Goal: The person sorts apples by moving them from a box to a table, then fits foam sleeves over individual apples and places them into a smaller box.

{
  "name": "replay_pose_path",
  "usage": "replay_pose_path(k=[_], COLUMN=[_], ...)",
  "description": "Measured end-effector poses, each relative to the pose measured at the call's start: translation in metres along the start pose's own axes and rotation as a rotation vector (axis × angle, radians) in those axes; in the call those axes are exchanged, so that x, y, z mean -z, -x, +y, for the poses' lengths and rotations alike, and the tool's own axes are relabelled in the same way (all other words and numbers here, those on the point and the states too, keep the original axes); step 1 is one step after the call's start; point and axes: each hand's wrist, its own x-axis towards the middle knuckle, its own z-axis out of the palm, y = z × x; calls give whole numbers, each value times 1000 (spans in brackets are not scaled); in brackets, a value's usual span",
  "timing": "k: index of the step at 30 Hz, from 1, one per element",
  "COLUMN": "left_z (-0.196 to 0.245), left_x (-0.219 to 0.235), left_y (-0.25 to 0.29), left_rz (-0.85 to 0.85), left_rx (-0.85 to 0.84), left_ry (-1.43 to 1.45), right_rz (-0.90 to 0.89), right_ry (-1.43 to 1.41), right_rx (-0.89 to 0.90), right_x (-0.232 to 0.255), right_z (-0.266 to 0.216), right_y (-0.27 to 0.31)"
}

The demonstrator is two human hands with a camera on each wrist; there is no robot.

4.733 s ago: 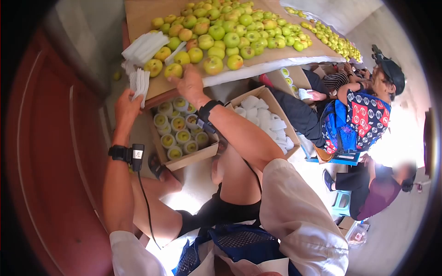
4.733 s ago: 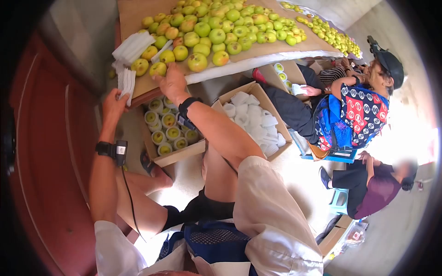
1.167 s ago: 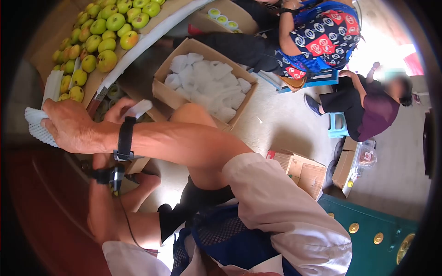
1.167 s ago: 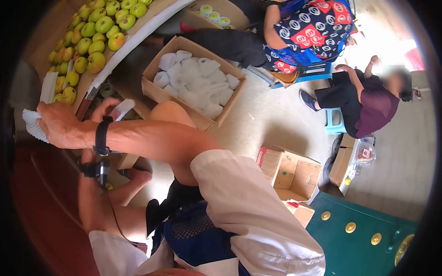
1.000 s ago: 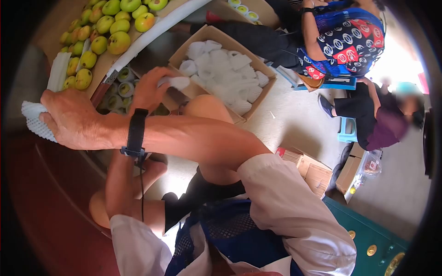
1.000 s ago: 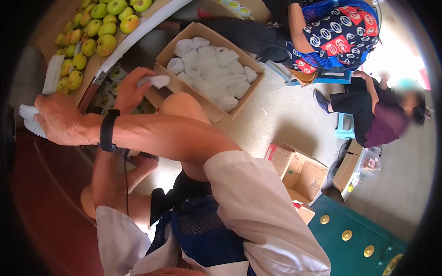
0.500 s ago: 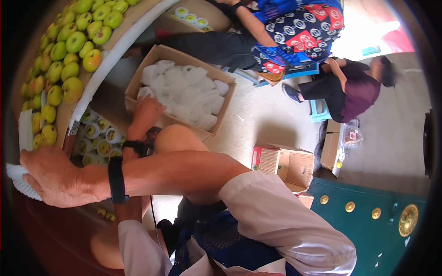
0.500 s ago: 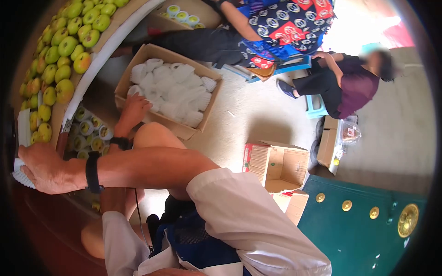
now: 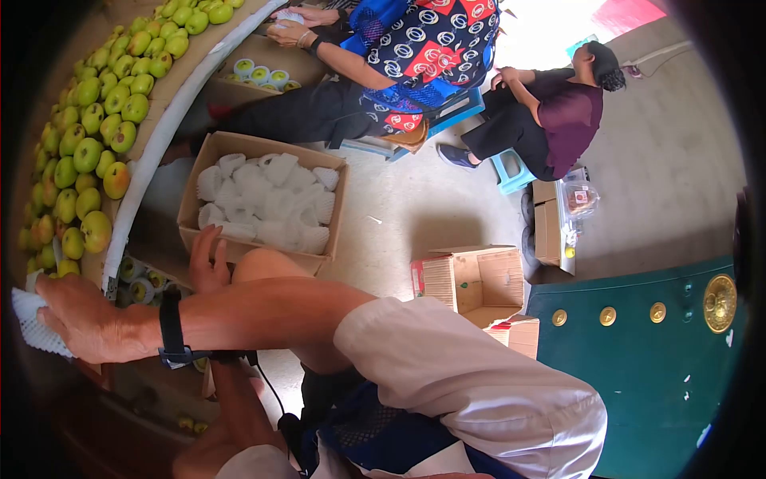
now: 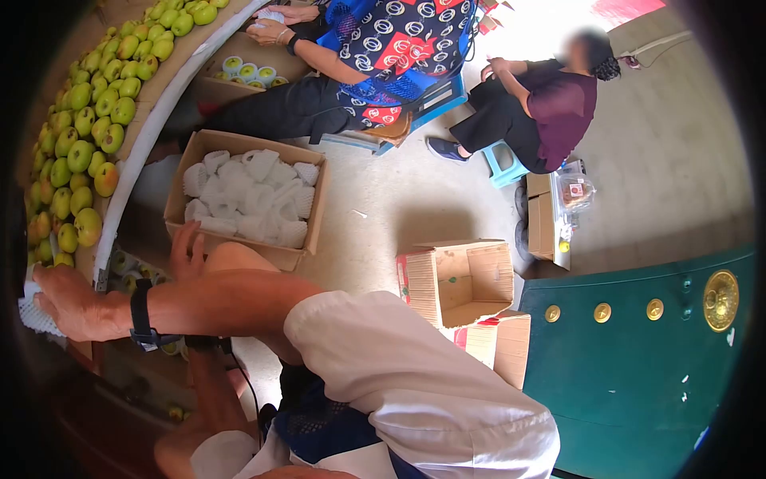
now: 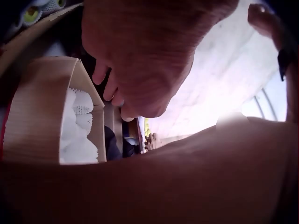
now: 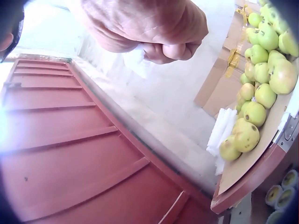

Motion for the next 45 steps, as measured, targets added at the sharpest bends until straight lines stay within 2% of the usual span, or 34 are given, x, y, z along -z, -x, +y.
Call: replay_pose_path(k=[2,5,6,7,9,11,12,13,14,15,16,17,18,19,21,24,25,28,31,32,35,36,39,42,45], left_z=[17,40,38,47,67,44,35,82,111,127,125,145,169,174,168,184,178,159,146,141,133,131,133,141,141], left_x=[8,15,18,28,37,70,87,97,113,134,152,168,203,217,239,257,261,271,271,272,273,274,275,281,282], left_y=[16,38,47,49,64,87,101,92,87,87,89,88,92,92,88,78,76,77,88,91,97,101,106,112,124], left_rz=[60,174,201,176,332,435,489,637,743,745,805,848,867,876,839,716,725,745,770,770,775,780,771,771,781], left_rx=[21,332,480,571,413,390,372,363,340,347,294,293,293,313,276,356,335,278,264,262,232,220,231,326,268], left_ry=[48,258,478,535,602,853,977,417,491,462,435,447,357,371,480,435,464,559,625,616,603,602,595,571,626], right_rz=[-9,72,54,70,86,87,-77,25,79,21,-6,-24,-70,-63,-153,-264,-294,-350,-363,-342,-437,-421,-452,-492,-554], right_ry=[0,20,5,-5,35,32,164,53,-3,37,91,123,47,17,-48,15,47,-204,-44,-83,-198,-333,-283,-206,-174], right_rx=[13,108,82,133,159,134,140,5,102,3,49,24,63,87,47,-35,-68,-258,-204,-127,-254,-336,-368,-353,-375], right_x=[3,-6,-5,-7,-8,-16,-8,-9,-18,-10,-6,-6,-26,-24,-25,-33,-33,-34,-33,-37,-34,-37,-38,-41,-46], right_z=[-3,1,-2,-4,-6,5,9,-5,9,1,1,-2,5,17,2,2,0,-8,-2,16,15,10,7,6,0], right_y=[-3,-3,-3,-3,-2,-8,-13,-9,-16,-15,-15,-15,-13,-14,-6,-1,0,6,8,4,2,4,5,10,20])
